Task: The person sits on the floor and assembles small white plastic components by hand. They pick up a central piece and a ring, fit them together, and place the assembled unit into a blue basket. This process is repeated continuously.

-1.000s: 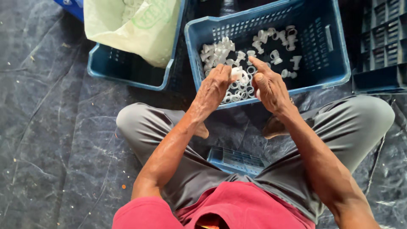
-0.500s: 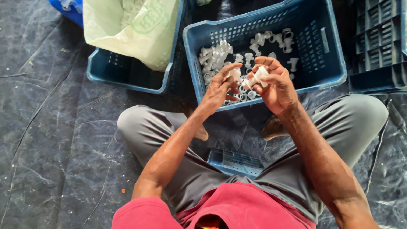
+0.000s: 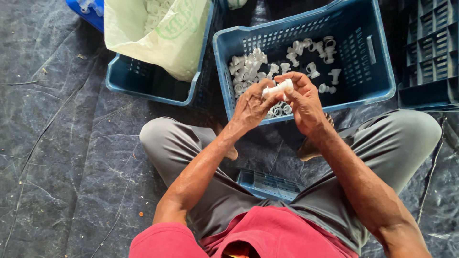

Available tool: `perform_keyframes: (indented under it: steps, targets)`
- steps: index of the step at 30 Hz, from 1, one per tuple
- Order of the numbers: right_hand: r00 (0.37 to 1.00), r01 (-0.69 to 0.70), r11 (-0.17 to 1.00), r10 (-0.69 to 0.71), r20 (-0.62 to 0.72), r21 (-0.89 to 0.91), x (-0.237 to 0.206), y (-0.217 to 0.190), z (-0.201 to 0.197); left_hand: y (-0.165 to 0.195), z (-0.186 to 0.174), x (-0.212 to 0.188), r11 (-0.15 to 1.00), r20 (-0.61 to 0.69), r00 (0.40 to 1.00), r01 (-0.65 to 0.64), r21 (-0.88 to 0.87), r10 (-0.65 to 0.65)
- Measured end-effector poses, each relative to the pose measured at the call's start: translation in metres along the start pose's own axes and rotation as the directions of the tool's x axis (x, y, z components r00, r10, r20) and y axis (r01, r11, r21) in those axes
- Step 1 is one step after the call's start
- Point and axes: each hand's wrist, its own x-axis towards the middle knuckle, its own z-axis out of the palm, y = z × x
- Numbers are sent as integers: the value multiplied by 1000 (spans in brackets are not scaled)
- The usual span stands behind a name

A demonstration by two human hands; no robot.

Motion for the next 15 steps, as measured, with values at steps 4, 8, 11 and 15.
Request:
perform_keyframes:
  steps: [4, 8, 11, 15]
  targets:
    - [988, -151, 989, 151, -15, 4, 1, 4, 1, -8, 13, -2, 992, -115, 993, -39, -121, 25]
    - [980, -193, 977, 187, -67, -91, 5, 5, 0, -15, 11, 0, 835, -120, 905, -316, 450, 407]
    - [929, -361, 932, 358, -94, -21, 4, 3, -1, -12, 7, -1, 821, -134, 878, -361, 442, 459]
    - [917, -386, 922, 385, -105, 7, 2, 3, -2, -6, 8, -5, 867, -96, 954, -213, 451, 284]
